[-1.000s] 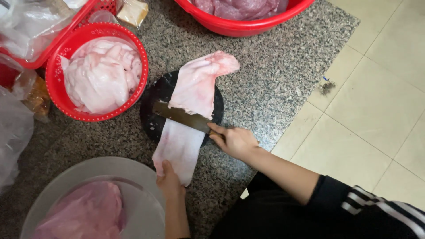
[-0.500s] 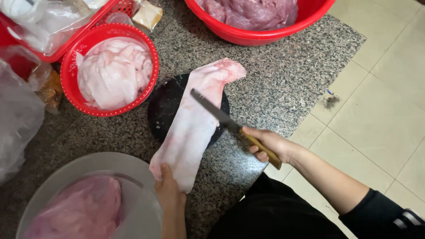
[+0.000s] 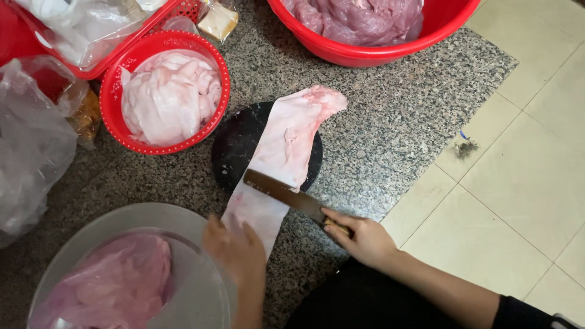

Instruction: Trimming skin and fat from raw meat using a knife on a cutting board

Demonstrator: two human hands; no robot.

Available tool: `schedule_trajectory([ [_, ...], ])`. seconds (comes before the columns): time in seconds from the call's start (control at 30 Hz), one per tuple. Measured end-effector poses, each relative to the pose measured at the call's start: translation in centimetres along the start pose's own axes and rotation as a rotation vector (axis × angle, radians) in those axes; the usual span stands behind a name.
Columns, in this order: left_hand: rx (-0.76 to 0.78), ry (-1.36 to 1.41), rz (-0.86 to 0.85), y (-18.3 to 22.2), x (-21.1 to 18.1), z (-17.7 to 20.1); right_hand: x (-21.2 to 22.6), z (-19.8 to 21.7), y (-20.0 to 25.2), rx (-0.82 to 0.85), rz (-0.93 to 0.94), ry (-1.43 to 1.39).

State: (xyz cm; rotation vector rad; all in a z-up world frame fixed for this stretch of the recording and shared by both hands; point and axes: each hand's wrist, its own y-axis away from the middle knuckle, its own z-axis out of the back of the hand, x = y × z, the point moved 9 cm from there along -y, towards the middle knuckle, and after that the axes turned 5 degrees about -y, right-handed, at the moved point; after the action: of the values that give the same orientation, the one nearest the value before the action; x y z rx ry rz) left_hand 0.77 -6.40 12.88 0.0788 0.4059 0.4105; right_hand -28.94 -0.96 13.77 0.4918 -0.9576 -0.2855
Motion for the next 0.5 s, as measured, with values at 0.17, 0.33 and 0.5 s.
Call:
schedule_trajectory([
  [0.17,-0.092,-0.094,-0.327,-1.3,-5.7,-4.4,-1.3,0.2,0.1,-0.213,0.226,0.260],
  [0.33,-0.251,-0.290,-0.402,-2.4,-6.7,-8.4,-3.1,0.7,0.1,-0.281,0.240,0.456],
  [0.5,-0.408,-0.313,-0.474,-2.2,-7.4,-8.1,-0.1,-0.6,-3.1,-0.234,0.196,0.475],
])
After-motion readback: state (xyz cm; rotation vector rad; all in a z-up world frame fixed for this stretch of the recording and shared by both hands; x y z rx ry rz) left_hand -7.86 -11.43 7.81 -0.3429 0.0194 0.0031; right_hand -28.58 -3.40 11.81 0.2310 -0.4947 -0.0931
